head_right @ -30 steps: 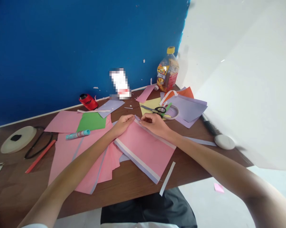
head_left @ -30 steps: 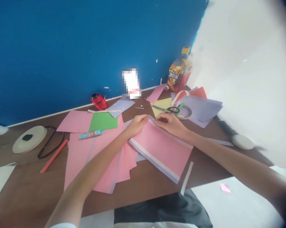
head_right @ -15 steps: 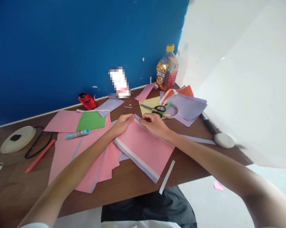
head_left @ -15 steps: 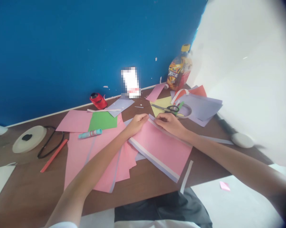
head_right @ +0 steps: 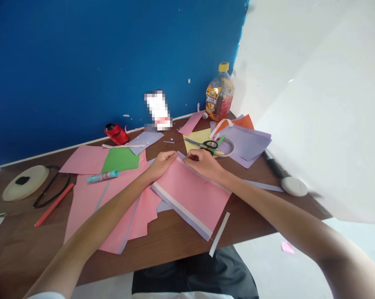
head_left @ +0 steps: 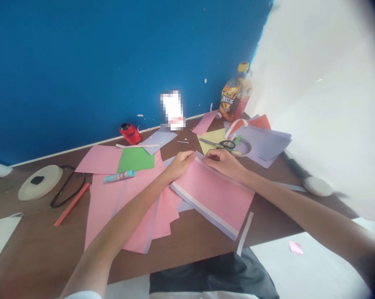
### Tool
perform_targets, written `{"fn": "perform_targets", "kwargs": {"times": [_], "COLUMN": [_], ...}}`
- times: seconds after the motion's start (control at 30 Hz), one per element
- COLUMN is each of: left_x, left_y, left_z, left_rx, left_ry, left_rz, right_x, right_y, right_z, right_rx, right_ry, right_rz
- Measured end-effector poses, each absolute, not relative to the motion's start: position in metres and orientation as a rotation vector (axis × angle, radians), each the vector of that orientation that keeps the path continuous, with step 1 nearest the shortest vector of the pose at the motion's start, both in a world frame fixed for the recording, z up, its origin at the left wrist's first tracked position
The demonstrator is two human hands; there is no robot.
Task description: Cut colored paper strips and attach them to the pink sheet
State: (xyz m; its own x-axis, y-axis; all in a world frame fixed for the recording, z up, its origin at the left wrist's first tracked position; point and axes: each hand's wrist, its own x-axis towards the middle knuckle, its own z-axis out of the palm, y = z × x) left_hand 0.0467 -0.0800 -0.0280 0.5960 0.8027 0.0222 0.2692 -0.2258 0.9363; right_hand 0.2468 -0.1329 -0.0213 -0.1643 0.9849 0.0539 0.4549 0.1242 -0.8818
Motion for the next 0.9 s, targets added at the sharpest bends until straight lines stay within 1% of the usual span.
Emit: {"fn": "perform_targets", "kwargs": {"times": [0.27, 0.67, 0.9], "left_x": [0.046, 0.045, 0.046], "left_y": [-0.080, -0.078, -0.073], "left_z": [-0.029, -0.029, -0.032], "left_rx": [1.728, 1.703, 1.750], "left_ry": [0.874, 0.829, 0.831], "left_rz": [0.640, 0.624, 0.636], "right_x": [0.257, 0.266, 0.273], "right_y": [-0.128, -0.124, -0.125], "right_z": [-0.019, -0.016, -0.008], "right_rx": [-1.439, -1.486, -1.461], "right_ry": [-1.828, -1.843, -1.861], "right_rz": [0.926, 1.052, 1.247]}}
